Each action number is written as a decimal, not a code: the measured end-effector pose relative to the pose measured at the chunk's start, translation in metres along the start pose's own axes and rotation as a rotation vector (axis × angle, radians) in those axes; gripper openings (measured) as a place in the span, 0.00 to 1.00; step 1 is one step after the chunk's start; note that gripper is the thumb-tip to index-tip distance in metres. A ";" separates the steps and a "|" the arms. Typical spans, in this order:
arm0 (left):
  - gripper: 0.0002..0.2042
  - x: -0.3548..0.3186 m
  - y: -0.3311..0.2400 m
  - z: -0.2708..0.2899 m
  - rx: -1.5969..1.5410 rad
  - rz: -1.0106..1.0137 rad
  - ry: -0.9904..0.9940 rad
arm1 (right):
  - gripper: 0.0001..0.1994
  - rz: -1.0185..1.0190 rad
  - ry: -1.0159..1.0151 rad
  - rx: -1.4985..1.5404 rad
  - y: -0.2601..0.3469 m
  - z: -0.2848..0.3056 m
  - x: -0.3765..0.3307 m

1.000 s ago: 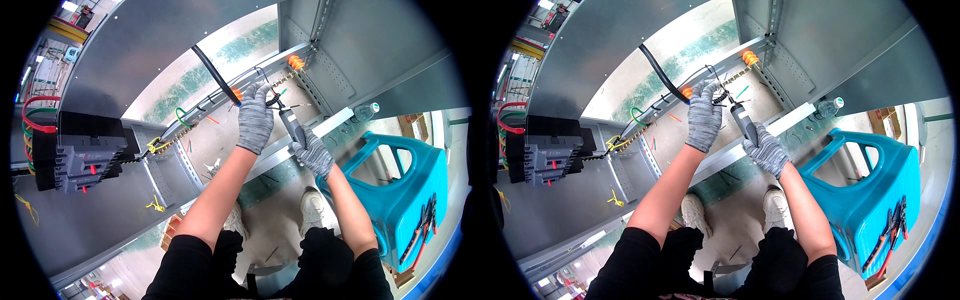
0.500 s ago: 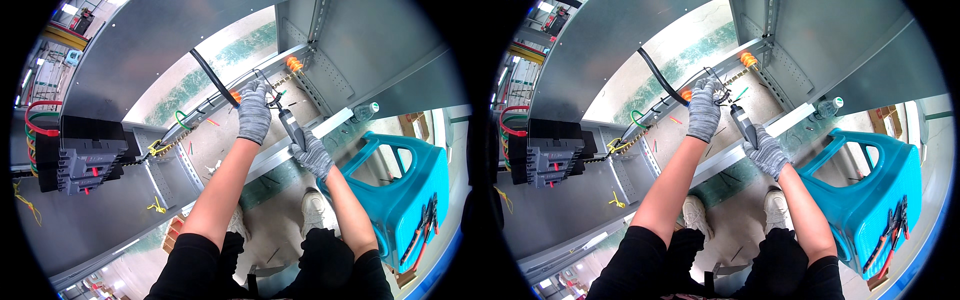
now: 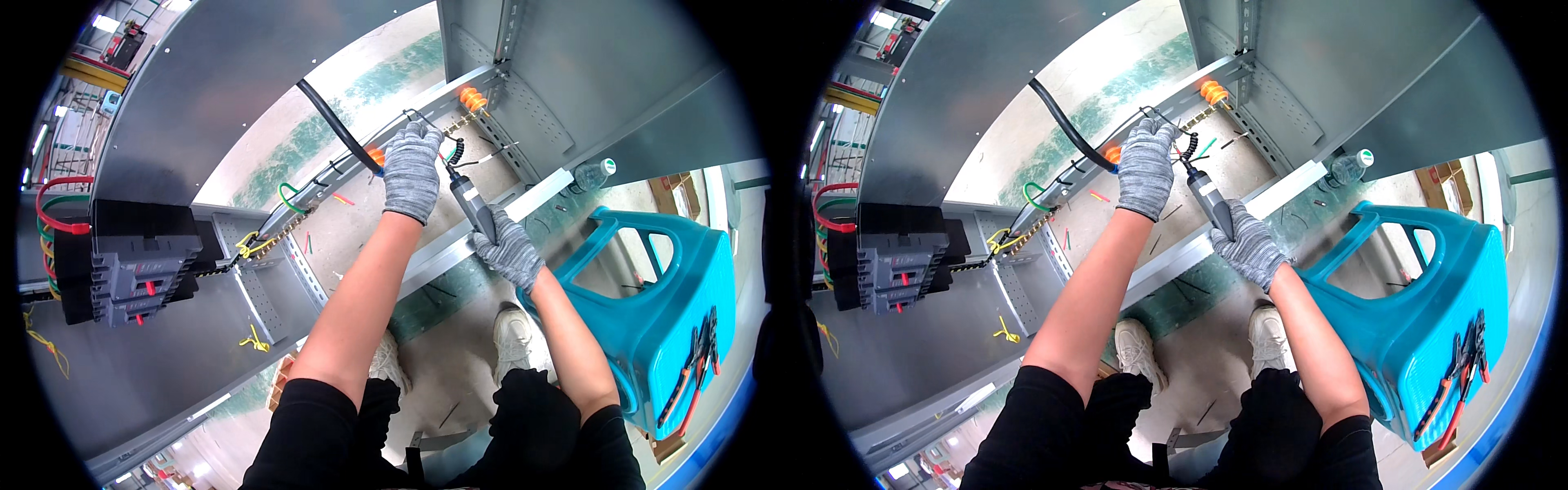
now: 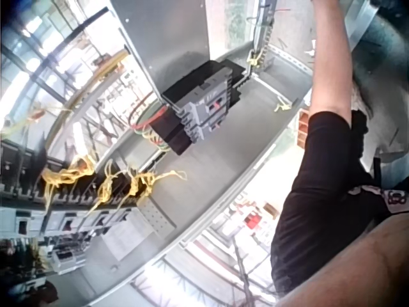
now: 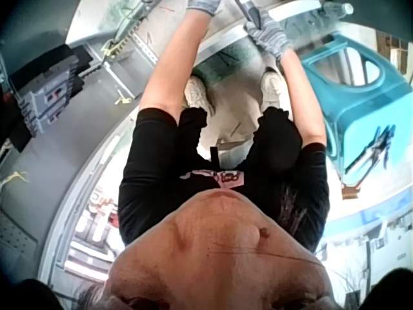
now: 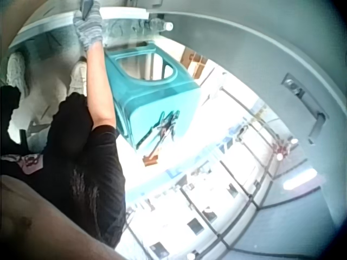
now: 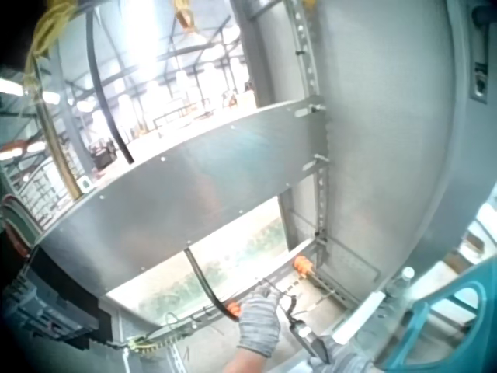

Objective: The person works inside an open electrical cabinet, stripping wire ends with pliers and securing connections with a cordless screwdriver. They handle multiple colored wires and fasten them to terminal blocks and components within the panel.

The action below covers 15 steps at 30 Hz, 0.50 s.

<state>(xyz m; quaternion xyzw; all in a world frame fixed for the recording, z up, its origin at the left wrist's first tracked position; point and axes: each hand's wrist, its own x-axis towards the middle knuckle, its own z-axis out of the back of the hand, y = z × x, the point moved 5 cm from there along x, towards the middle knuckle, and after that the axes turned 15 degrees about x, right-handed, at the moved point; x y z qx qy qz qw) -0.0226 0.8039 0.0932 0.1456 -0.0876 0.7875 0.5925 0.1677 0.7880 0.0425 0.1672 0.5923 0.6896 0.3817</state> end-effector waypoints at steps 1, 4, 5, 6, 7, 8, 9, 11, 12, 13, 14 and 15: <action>0.13 0.001 -0.001 -0.001 0.015 -0.008 0.015 | 0.24 0.013 -0.001 -0.016 -0.002 0.001 0.000; 0.11 0.002 -0.003 -0.001 0.084 -0.049 0.001 | 0.23 0.018 -0.012 -0.030 -0.006 0.001 0.000; 0.11 0.003 -0.003 -0.001 0.109 -0.062 -0.004 | 0.23 0.018 -0.006 -0.019 -0.005 0.000 0.000; 0.11 0.003 -0.004 -0.001 0.137 -0.079 0.021 | 0.23 0.016 0.001 -0.010 -0.004 0.001 0.000; 0.11 0.003 -0.004 -0.001 0.165 -0.095 0.045 | 0.23 0.013 0.008 -0.002 -0.003 0.001 0.000; 0.11 0.003 -0.005 0.000 0.194 -0.112 0.069 | 0.22 0.011 0.007 -0.004 -0.004 0.002 0.000; 0.11 0.003 -0.006 0.000 0.228 -0.127 0.082 | 0.22 0.010 0.006 -0.007 -0.003 0.002 0.000; 0.12 0.003 -0.007 -0.001 0.296 -0.156 0.109 | 0.22 0.004 0.003 0.002 -0.001 0.003 -0.001; 0.10 0.002 -0.007 0.000 0.326 -0.192 0.046 | 0.22 0.000 0.003 0.014 0.000 0.002 -0.002; 0.10 0.001 -0.005 -0.002 0.337 -0.195 0.040 | 0.22 -0.004 0.003 0.027 0.002 0.002 -0.002; 0.11 0.000 -0.004 -0.004 0.349 -0.199 0.034 | 0.22 -0.024 0.016 0.043 0.005 0.001 -0.003; 0.11 0.000 -0.005 -0.003 0.356 -0.204 0.029 | 0.22 -0.047 0.027 0.057 0.007 0.003 -0.003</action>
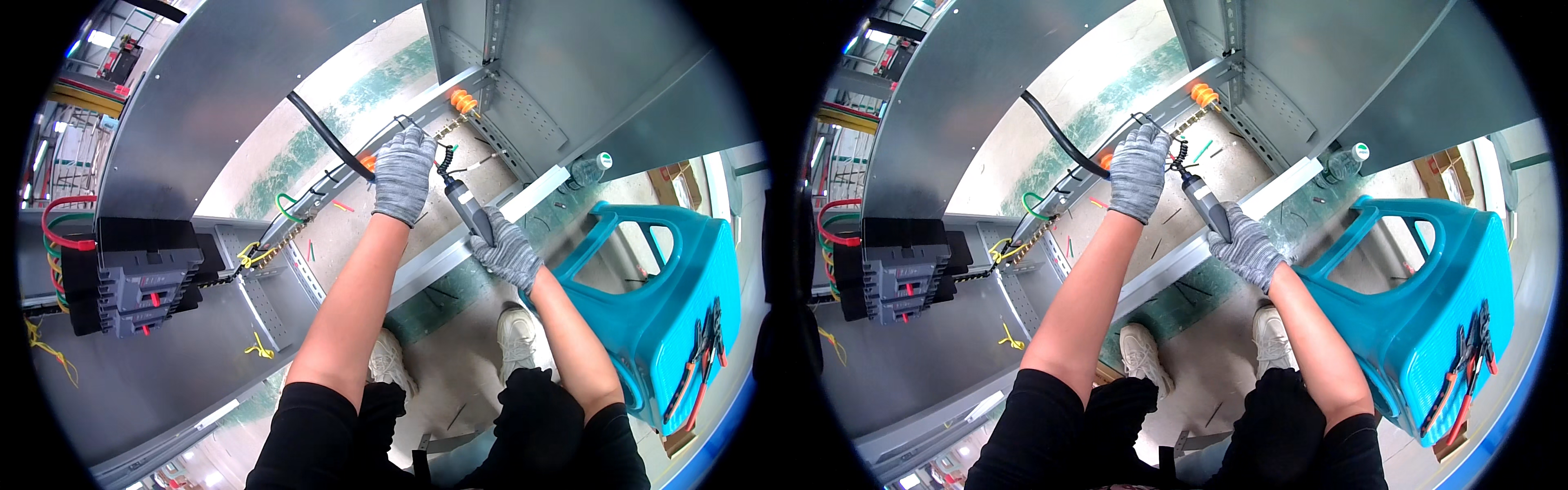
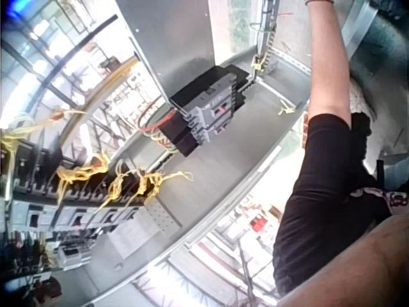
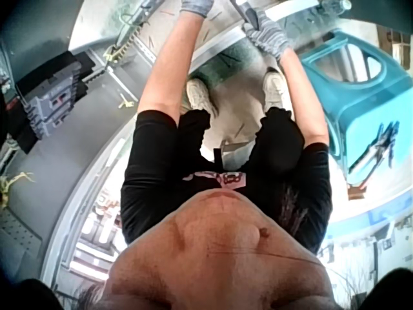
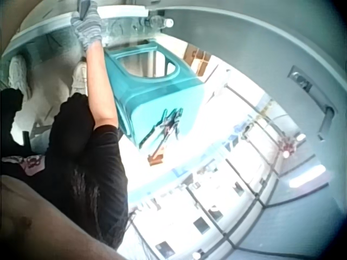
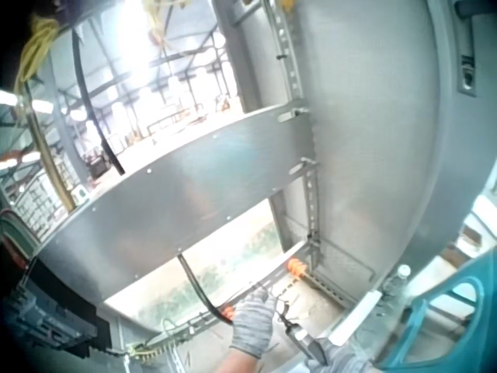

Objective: The person works inside an open electrical cabinet, stripping wire ends with pliers and securing connections with a cordless screwdriver. They handle multiple colored wires and fasten them to terminal blocks and components within the panel.

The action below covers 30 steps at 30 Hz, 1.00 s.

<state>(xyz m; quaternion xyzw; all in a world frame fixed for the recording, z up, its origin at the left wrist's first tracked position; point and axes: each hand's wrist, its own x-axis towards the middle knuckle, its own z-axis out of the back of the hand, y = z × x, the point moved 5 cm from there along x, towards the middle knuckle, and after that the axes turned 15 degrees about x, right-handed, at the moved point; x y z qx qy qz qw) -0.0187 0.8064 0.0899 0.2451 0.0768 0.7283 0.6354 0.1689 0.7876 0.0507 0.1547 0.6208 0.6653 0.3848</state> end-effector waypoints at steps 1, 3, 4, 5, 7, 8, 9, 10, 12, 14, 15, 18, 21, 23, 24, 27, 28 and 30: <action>0.11 0.000 -0.001 0.001 0.003 -0.003 0.000 | 0.22 -0.023 0.011 0.015 0.000 0.001 0.000; 0.11 0.000 -0.001 0.003 0.013 -0.007 -0.001 | 0.22 -0.060 0.021 0.061 -0.003 0.000 -0.001; 0.11 -0.001 0.000 0.004 -0.018 -0.006 -0.043 | 0.22 -0.077 0.027 0.084 -0.005 0.000 -0.001; 0.11 -0.002 0.000 0.003 -0.049 -0.006 -0.085 | 0.21 -0.079 0.025 0.084 -0.006 0.000 -0.001; 0.11 -0.003 0.001 0.003 -0.099 -0.003 -0.149 | 0.21 -0.083 0.022 0.083 -0.011 0.000 -0.001; 0.10 -0.003 0.001 0.002 -0.117 0.000 -0.171 | 0.21 -0.087 0.020 0.096 -0.013 0.001 -0.001; 0.10 -0.003 0.001 0.002 -0.135 0.002 -0.193 | 0.21 -0.092 0.018 0.110 -0.015 0.001 -0.002; 0.10 -0.003 0.001 0.001 -0.143 0.012 -0.196 | 0.21 -0.097 0.016 0.123 -0.016 0.002 -0.002; 0.09 -0.002 0.002 0.001 -0.157 0.032 -0.203 | 0.21 -0.099 0.006 0.115 -0.013 0.002 -0.001; 0.10 -0.002 0.001 0.000 -0.157 0.027 -0.175 | 0.21 -0.092 -0.002 0.109 -0.011 0.002 -0.002; 0.10 -0.002 0.001 0.001 -0.151 0.031 -0.183 | 0.21 -0.084 -0.005 0.109 -0.010 0.002 -0.002; 0.10 -0.002 0.002 0.001 -0.187 0.036 -0.163 | 0.24 -0.025 -0.036 0.021 -0.002 0.003 -0.005; 0.10 -0.002 0.003 0.003 -0.232 0.059 -0.160 | 0.22 -0.001 -0.059 0.002 0.007 0.002 -0.006; 0.09 -0.002 0.004 0.005 -0.263 0.080 -0.173 | 0.21 0.020 -0.073 0.029 0.008 0.002 -0.006; 0.09 -0.001 0.004 0.006 -0.284 0.089 -0.182 | 0.21 0.041 -0.085 0.041 0.006 0.001 -0.006; 0.08 0.000 0.006 0.008 -0.377 0.113 -0.223 | 0.21 0.052 -0.096 0.039 0.002 0.001 -0.006; 0.08 -0.001 0.007 0.008 -0.411 0.121 -0.239 | 0.21 0.047 -0.095 0.031 0.000 0.001 -0.006; 0.09 -0.002 0.008 0.010 -0.450 0.142 -0.269 | 0.24 0.051 -0.077 0.029 0.002 0.002 -0.008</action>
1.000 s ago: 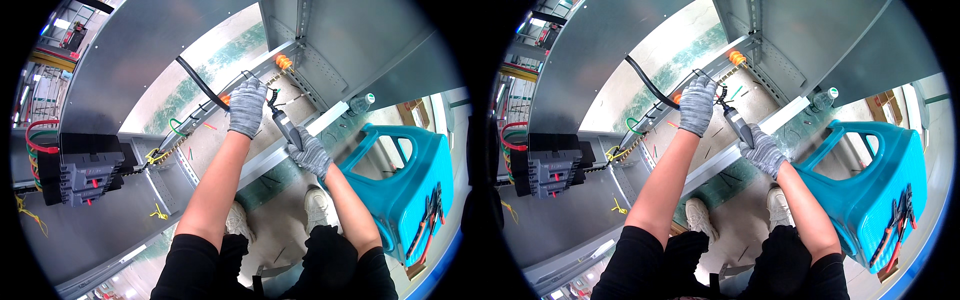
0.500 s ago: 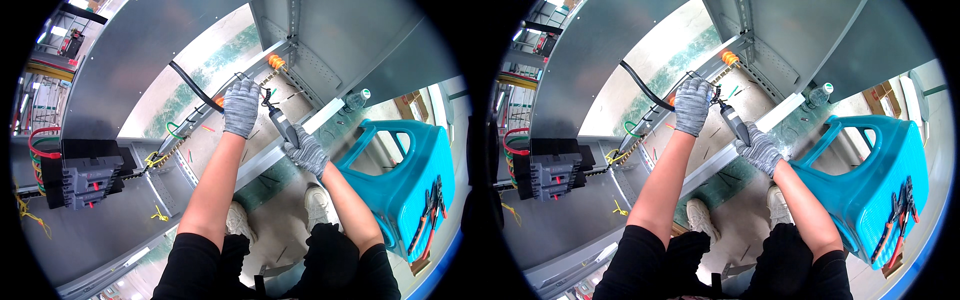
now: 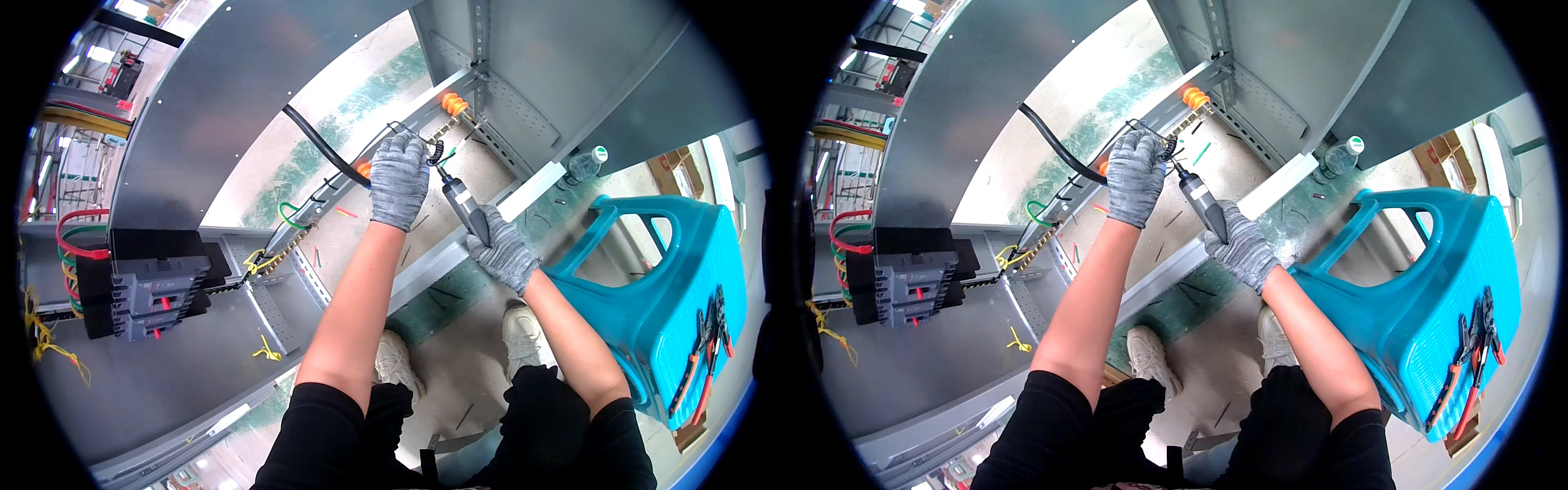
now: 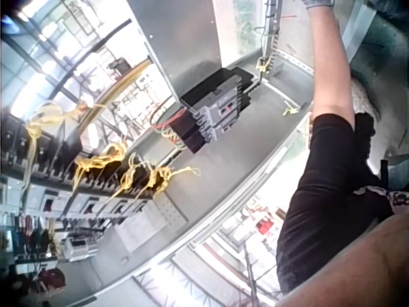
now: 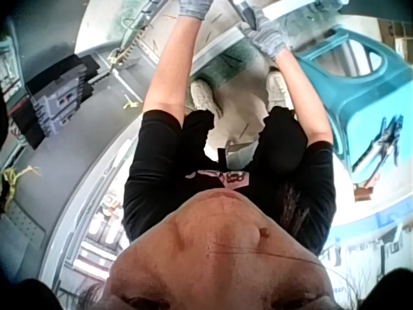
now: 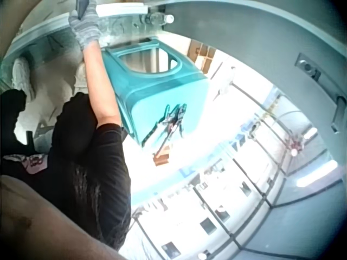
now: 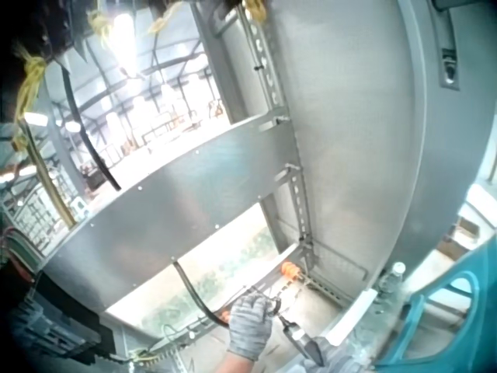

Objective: The person works inside an open electrical cabinet, stripping wire ends with pliers and securing connections with a cordless screwdriver. They handle multiple colored wires and fasten them to terminal blocks and components within the panel.

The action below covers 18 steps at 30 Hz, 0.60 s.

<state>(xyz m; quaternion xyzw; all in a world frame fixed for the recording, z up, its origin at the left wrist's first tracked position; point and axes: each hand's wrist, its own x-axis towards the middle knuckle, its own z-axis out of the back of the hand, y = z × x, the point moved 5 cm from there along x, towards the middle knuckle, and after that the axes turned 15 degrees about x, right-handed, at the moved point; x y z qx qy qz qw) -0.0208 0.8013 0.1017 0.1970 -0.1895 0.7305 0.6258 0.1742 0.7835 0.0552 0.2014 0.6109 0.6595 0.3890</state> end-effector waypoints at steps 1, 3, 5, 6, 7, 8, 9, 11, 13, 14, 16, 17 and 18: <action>0.09 0.000 0.000 0.003 -0.018 0.010 -0.017 | 0.25 0.003 0.010 -0.001 0.002 0.000 -0.001; 0.09 -0.002 -0.002 0.010 -0.100 0.015 -0.032 | 0.24 0.016 -0.021 -0.015 0.004 -0.001 -0.003; 0.08 0.000 -0.005 0.016 -0.158 0.024 -0.043 | 0.23 0.017 -0.041 -0.010 0.007 0.000 -0.006; 0.07 0.000 -0.005 0.018 -0.179 0.043 -0.064 | 0.23 0.014 -0.042 0.005 0.011 0.000 -0.007; 0.07 0.001 -0.005 0.019 -0.200 0.063 -0.084 | 0.23 0.011 -0.043 0.019 0.013 -0.001 -0.008; 0.06 0.002 -0.004 0.020 -0.222 0.082 -0.105 | 0.23 0.036 -0.048 -0.005 0.012 -0.001 -0.009; 0.05 0.003 -0.003 0.018 -0.253 0.114 -0.062 | 0.24 0.061 -0.054 -0.029 0.011 -0.001 -0.009; 0.05 0.002 0.001 0.014 -0.398 0.219 -0.057 | 0.24 0.077 -0.063 -0.039 0.012 0.000 -0.010; 0.04 -0.003 0.010 0.005 -0.586 0.390 -0.020 | 0.24 0.064 -0.063 -0.007 0.018 -0.002 -0.012; 0.04 -0.008 0.013 0.001 -0.741 0.482 -0.029 | 0.24 0.084 -0.065 -0.028 0.020 -0.004 -0.013; 0.04 -0.012 0.011 -0.001 -1.063 0.659 -0.044 | 0.25 0.118 -0.080 -0.074 0.020 -0.002 -0.016; 0.06 -0.014 0.010 0.001 -1.190 0.692 -0.048 | 0.25 0.128 -0.081 -0.051 0.020 -0.001 -0.019; 0.07 -0.015 0.008 0.004 -1.248 0.730 -0.023 | 0.26 0.138 -0.082 -0.030 0.020 0.000 -0.021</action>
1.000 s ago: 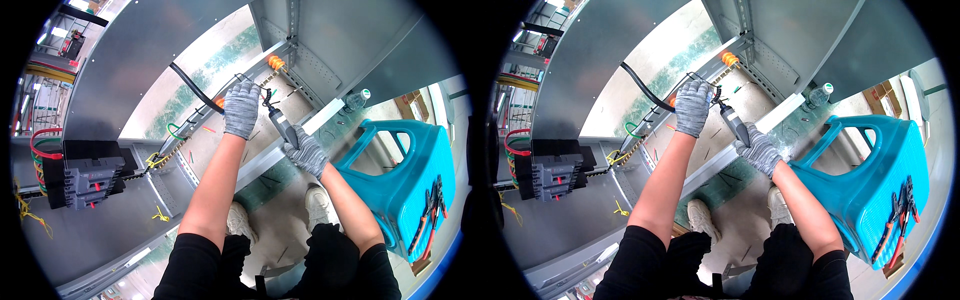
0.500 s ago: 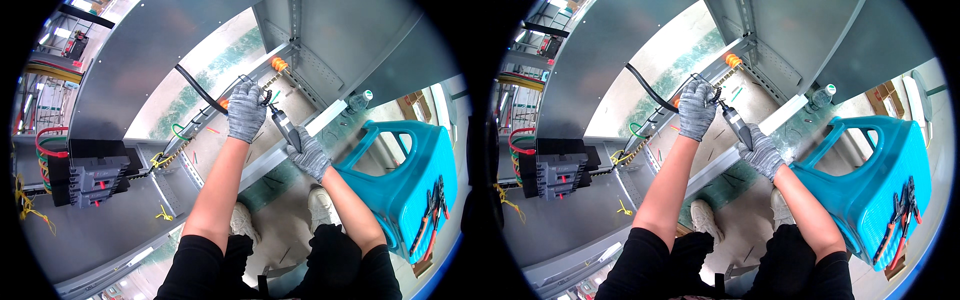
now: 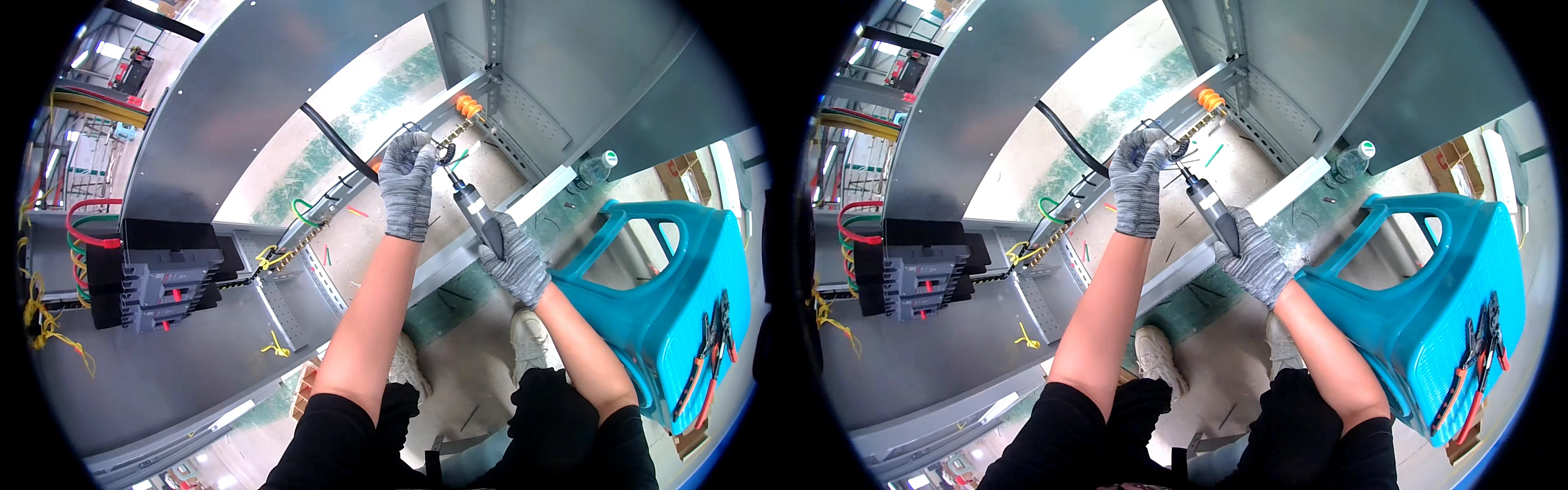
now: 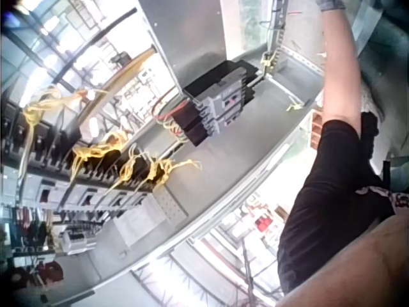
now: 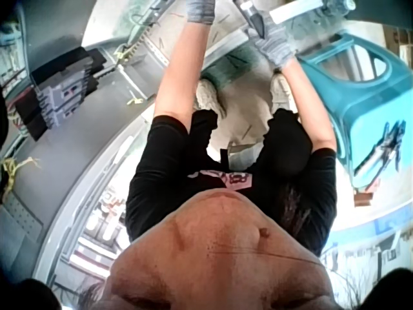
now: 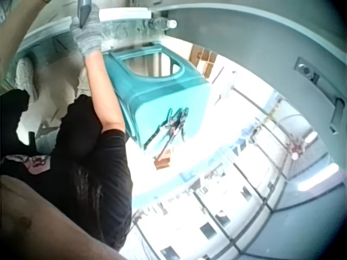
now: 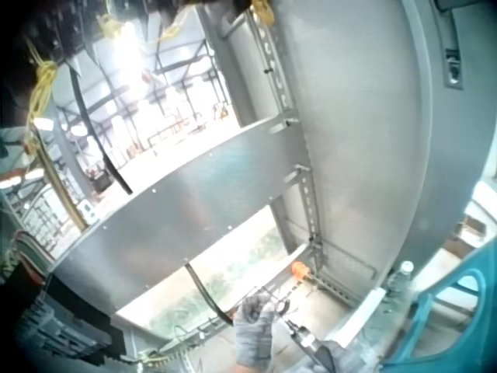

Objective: The person works inside an open electrical cabinet, stripping wire ends with pliers and securing connections with a cordless screwdriver. They handle multiple colored wires and fasten them to terminal blocks and components within the panel.

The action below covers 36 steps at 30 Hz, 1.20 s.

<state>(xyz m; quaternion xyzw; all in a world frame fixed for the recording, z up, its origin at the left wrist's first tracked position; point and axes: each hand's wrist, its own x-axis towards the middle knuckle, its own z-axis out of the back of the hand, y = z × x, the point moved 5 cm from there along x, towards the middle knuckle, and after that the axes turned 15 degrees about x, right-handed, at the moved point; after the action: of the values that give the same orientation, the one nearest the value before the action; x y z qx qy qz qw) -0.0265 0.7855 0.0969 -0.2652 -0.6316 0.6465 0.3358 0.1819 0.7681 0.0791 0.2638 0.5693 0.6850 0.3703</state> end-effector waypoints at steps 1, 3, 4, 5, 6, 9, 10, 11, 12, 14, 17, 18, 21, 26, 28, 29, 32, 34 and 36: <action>0.07 -0.003 -0.004 0.000 -0.050 0.051 0.015 | 0.27 0.009 -0.002 0.022 0.000 0.001 -0.002; 0.09 -0.008 -0.009 0.000 -0.146 0.115 0.132 | 0.27 0.018 -0.036 0.061 0.002 0.002 -0.006; 0.08 -0.011 -0.013 0.001 -0.168 0.131 0.146 | 0.27 0.024 -0.053 0.081 0.004 0.003 -0.006; 0.08 -0.013 -0.016 0.001 -0.190 0.147 0.159 | 0.26 0.031 -0.034 0.088 0.008 0.005 -0.005; 0.08 -0.015 -0.022 0.000 -0.212 0.164 0.173 | 0.26 0.037 -0.015 0.096 0.015 0.007 -0.003; 0.07 -0.010 -0.042 0.012 -0.328 0.160 0.158 | 0.26 0.086 -0.026 0.092 0.018 0.012 -0.006; 0.07 -0.008 -0.046 0.016 -0.336 0.182 0.154 | 0.26 0.108 -0.040 0.088 0.019 0.013 -0.008; 0.07 -0.007 -0.052 0.016 -0.366 0.204 0.200 | 0.25 0.158 -0.041 0.061 0.024 0.016 -0.010; 0.07 -0.007 -0.055 0.019 -0.358 0.205 0.214 | 0.25 0.126 -0.005 0.079 0.030 0.016 -0.010; 0.07 -0.008 -0.063 0.023 -0.342 0.207 0.242 | 0.24 0.061 0.064 0.112 0.038 0.012 -0.010; 0.09 -0.008 -0.070 0.023 -0.303 0.211 0.304 | 0.25 0.092 0.032 0.033 0.036 0.013 -0.013; 0.09 -0.008 -0.071 0.026 -0.284 0.205 0.319 | 0.25 0.086 0.039 0.031 0.036 0.012 -0.011; 0.09 -0.006 -0.076 0.030 -0.196 0.182 0.340 | 0.25 0.123 0.072 0.005 0.043 0.013 -0.010; 0.09 -0.003 -0.094 0.035 0.162 0.062 0.467 | 0.26 0.176 0.035 -0.119 0.037 0.017 -0.010; 0.10 -0.002 -0.104 0.036 0.262 0.002 0.517 | 0.28 0.121 0.070 -0.096 0.039 0.015 -0.009; 0.10 -0.004 -0.107 0.037 0.226 0.018 0.526 | 0.28 0.072 0.110 -0.034 0.044 0.015 -0.008; 0.11 -0.006 -0.111 0.034 0.164 0.017 0.585 | 0.30 -0.092 0.200 0.190 0.035 0.010 -0.014; 0.11 -0.006 -0.114 0.036 0.207 -0.032 0.646 | 0.31 -0.144 0.239 0.286 0.033 0.006 -0.016; 0.11 -0.006 -0.113 0.038 0.204 -0.006 0.638 | 0.31 -0.137 0.256 0.309 0.035 0.004 -0.017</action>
<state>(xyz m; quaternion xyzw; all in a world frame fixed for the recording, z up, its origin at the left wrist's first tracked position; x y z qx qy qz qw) -0.0403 0.7544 0.2116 -0.4175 -0.4273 0.5898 0.5435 0.1878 0.7543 0.1153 0.1888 0.7266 0.5908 0.2956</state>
